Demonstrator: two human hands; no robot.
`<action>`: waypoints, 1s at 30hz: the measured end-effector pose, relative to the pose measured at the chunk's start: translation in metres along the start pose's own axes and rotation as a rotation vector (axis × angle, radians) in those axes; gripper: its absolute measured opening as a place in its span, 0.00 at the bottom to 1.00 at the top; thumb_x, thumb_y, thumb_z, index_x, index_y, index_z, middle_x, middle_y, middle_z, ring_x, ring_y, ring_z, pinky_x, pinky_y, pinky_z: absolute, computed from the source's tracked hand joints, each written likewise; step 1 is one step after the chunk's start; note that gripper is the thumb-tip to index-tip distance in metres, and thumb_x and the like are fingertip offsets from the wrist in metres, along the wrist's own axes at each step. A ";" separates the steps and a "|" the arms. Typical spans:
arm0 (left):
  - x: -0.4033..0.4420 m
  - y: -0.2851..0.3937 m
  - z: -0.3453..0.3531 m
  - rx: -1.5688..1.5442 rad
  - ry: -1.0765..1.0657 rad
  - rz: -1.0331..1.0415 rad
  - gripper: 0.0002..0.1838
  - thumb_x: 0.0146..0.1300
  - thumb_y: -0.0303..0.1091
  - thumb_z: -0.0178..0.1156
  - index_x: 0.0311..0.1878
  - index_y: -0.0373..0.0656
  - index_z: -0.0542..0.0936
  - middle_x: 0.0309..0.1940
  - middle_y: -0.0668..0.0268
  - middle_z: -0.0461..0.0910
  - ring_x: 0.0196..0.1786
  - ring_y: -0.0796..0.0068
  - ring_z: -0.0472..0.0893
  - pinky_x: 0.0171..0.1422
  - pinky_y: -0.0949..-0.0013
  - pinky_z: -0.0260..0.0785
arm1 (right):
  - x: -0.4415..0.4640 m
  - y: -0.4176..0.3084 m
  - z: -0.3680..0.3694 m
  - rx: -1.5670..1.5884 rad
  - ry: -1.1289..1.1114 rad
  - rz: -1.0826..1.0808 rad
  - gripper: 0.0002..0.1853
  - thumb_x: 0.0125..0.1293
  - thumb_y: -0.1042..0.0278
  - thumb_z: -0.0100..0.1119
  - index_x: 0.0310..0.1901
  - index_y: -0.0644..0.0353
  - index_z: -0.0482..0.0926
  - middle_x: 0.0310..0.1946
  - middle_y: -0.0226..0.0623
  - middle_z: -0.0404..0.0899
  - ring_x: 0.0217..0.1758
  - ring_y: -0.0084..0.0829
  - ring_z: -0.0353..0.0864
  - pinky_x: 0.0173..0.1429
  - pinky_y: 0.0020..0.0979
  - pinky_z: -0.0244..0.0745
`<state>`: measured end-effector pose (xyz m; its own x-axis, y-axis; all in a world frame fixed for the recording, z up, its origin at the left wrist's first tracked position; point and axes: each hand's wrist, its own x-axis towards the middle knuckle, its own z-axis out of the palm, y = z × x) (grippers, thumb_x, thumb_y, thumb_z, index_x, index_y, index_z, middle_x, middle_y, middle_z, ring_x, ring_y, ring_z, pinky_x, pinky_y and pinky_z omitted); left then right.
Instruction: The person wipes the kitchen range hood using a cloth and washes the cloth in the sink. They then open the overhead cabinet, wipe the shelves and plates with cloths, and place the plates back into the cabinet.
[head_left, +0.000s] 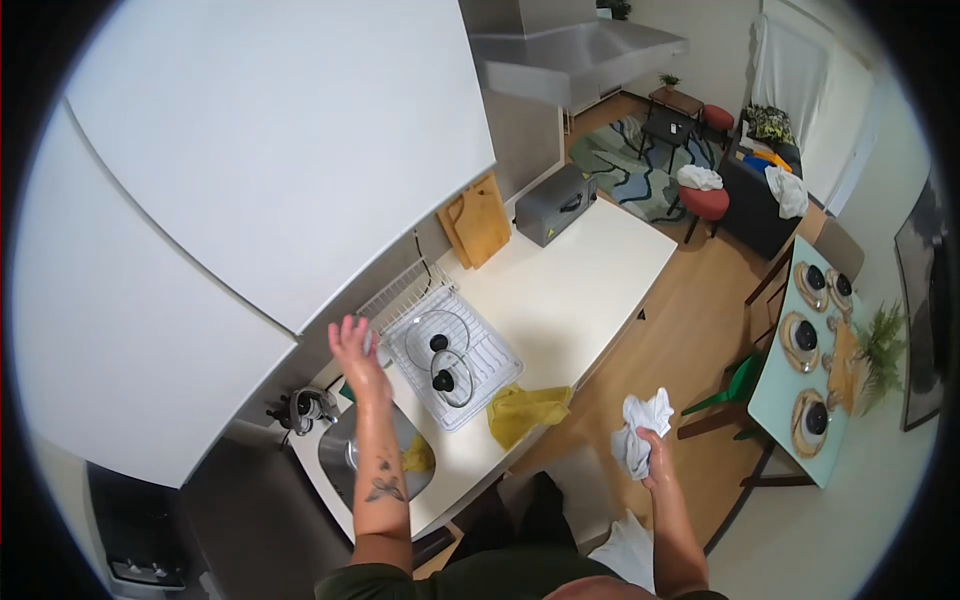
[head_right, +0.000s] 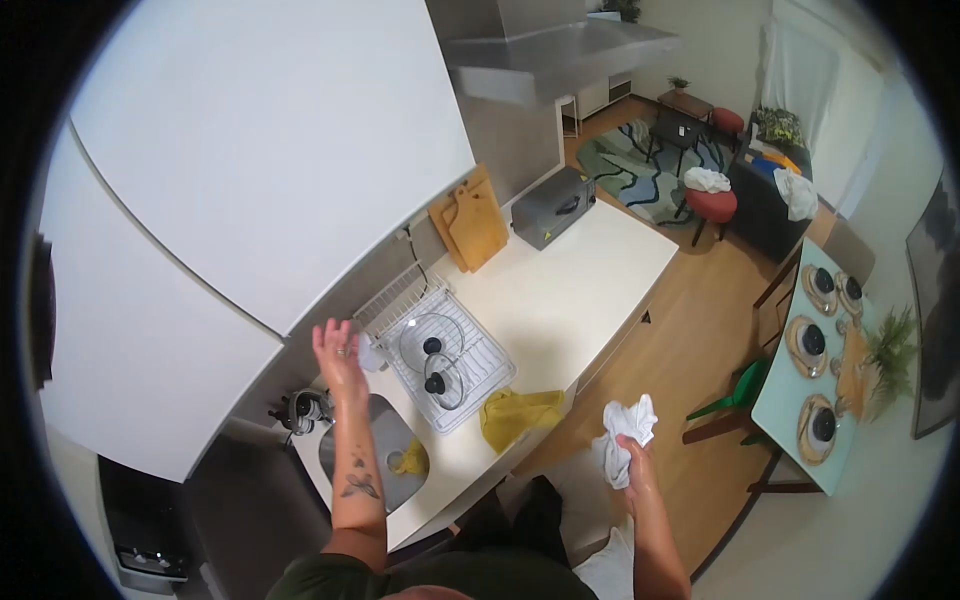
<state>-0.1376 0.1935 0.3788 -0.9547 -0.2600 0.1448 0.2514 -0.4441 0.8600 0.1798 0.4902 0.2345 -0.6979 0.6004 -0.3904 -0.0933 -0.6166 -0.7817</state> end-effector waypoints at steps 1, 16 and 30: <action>0.025 0.016 -0.013 -0.107 0.137 -0.090 0.24 0.59 0.35 0.52 0.59 0.42 0.62 0.55 0.58 0.66 0.59 0.62 0.68 0.61 0.58 0.60 | -0.005 -0.010 0.001 -0.040 0.018 0.091 0.24 0.53 0.65 0.58 0.52 0.61 0.70 0.42 0.37 0.77 0.44 0.35 0.77 0.50 0.36 0.72; -0.038 0.061 0.012 -0.481 0.167 -0.306 0.12 0.64 0.33 0.45 0.51 0.43 0.67 0.48 0.62 0.70 0.48 0.66 0.74 0.57 0.64 0.68 | -0.082 -0.090 0.153 -0.265 -0.327 0.194 0.30 0.52 0.76 0.55 0.60 0.62 0.62 0.52 0.39 0.72 0.53 0.35 0.73 0.57 0.32 0.68; -0.005 0.135 -0.071 0.785 -0.828 -0.502 0.25 0.63 0.42 0.54 0.60 0.42 0.64 0.53 0.61 0.72 0.55 0.67 0.71 0.60 0.65 0.62 | -0.015 -0.053 0.251 0.515 -0.664 0.511 0.26 0.63 0.47 0.42 0.55 0.60 0.68 0.46 0.52 0.73 0.44 0.48 0.77 0.49 0.50 0.74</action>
<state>-0.0878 0.0741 0.4592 -0.8024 0.5348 -0.2649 -0.0607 0.3684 0.9277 0.0165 0.3864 0.4042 -0.9829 -0.1112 -0.1469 0.1428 -0.9636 -0.2260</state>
